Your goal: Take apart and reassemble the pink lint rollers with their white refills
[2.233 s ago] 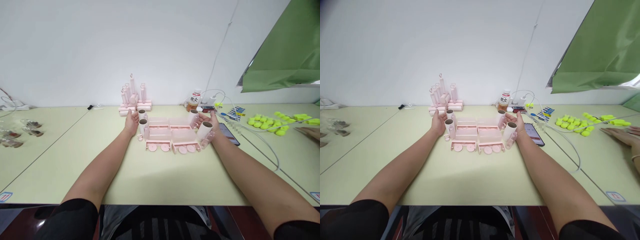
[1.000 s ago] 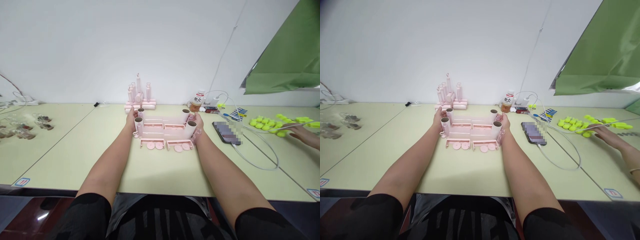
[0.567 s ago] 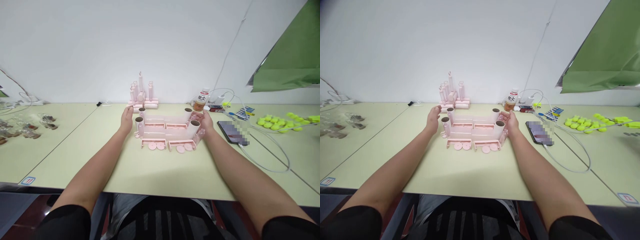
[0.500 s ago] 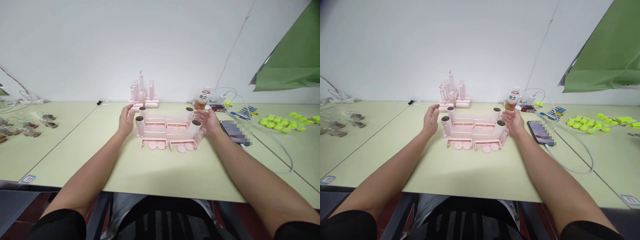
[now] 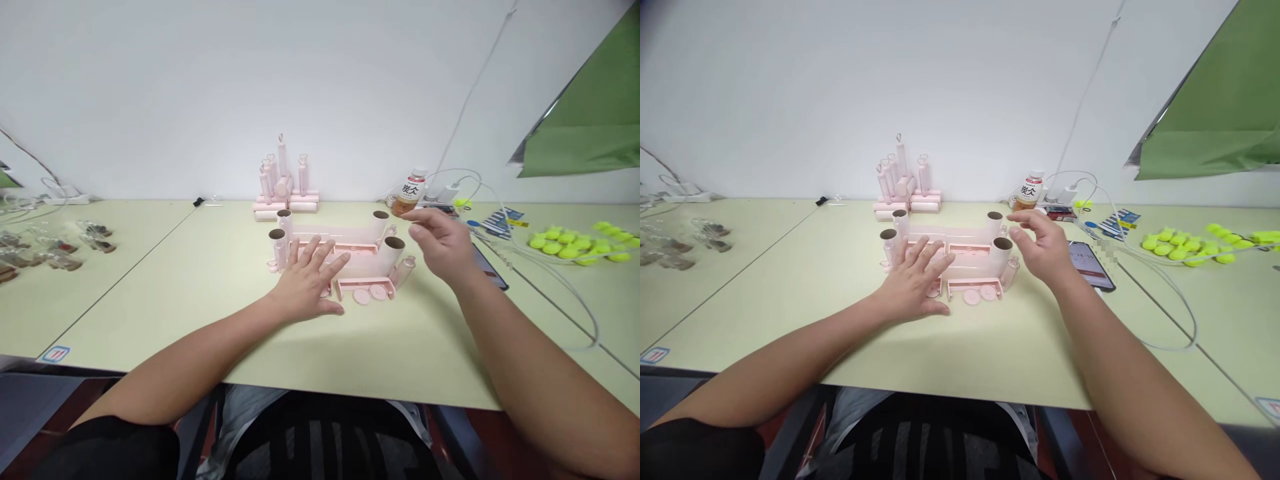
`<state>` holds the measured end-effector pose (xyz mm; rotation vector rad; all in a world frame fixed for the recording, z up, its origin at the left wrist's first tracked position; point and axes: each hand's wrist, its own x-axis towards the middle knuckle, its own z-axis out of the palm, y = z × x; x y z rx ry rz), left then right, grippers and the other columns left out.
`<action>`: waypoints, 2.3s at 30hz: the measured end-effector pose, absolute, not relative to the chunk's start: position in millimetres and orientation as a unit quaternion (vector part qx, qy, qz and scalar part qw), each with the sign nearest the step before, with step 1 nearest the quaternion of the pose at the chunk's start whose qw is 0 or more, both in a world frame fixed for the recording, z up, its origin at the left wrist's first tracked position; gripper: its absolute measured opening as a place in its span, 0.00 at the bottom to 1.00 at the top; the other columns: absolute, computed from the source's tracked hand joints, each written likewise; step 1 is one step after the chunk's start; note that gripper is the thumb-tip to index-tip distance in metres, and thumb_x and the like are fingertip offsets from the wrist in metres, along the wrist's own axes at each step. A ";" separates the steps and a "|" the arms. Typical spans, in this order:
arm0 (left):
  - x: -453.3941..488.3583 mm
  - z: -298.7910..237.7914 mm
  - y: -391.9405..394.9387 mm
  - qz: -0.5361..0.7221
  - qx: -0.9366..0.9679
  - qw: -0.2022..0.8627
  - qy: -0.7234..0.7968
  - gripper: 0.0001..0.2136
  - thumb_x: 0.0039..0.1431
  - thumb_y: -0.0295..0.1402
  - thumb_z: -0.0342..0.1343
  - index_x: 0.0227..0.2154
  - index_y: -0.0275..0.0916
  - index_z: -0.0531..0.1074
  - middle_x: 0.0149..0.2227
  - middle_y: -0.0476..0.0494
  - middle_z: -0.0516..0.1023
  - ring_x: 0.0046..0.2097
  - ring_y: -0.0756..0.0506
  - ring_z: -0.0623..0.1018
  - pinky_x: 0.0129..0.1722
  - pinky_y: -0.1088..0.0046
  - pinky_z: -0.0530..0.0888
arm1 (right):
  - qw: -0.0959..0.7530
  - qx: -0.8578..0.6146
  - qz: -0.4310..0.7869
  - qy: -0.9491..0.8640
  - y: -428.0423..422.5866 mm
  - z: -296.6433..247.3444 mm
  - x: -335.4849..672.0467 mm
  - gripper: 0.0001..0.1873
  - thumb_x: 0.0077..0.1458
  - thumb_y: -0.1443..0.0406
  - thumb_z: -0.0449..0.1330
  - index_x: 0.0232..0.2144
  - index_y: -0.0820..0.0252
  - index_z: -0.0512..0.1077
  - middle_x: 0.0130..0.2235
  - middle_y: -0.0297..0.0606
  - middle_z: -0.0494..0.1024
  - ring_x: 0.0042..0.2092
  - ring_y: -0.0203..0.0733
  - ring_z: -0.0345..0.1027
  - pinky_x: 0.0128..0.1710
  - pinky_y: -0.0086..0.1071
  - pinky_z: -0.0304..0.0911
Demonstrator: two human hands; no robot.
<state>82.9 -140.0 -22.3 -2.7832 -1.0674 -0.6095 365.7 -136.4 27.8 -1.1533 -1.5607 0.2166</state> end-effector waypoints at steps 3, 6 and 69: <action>83.0 -30.1 -136.7 -0.195 -0.907 0.067 -0.366 0.48 0.46 0.61 0.59 0.68 0.48 0.51 0.70 0.37 0.50 0.70 0.27 0.44 0.66 0.40 0.33 | 0.440 -0.517 0.048 -0.732 -140.4 30.0 363.9 0.06 0.53 0.57 0.62 0.31 0.51 0.76 0.37 0.37 0.78 0.42 0.49 0.69 0.43 0.42 0.63; 83.7 -32.9 -136.2 -0.191 -0.908 0.077 -0.366 0.47 0.46 0.59 0.60 0.68 0.49 0.52 0.70 0.37 0.50 0.71 0.28 0.44 0.66 0.41 0.33 | 0.357 -0.536 0.035 -0.764 -142.5 32.6 361.6 0.05 0.53 0.59 0.61 0.28 0.53 0.74 0.34 0.37 0.76 0.37 0.46 0.68 0.35 0.38 0.60; 80.5 -4.2 -133.2 -0.483 -0.813 -0.162 -0.282 0.16 0.55 0.41 0.61 0.43 0.39 0.70 0.41 0.43 0.78 0.42 0.43 0.77 0.43 0.64 0.73 | 0.048 -0.534 0.084 -0.840 -187.3 10.7 285.4 0.10 0.60 0.68 0.52 0.28 0.61 0.69 0.36 0.41 0.73 0.33 0.39 0.67 0.33 0.31 0.55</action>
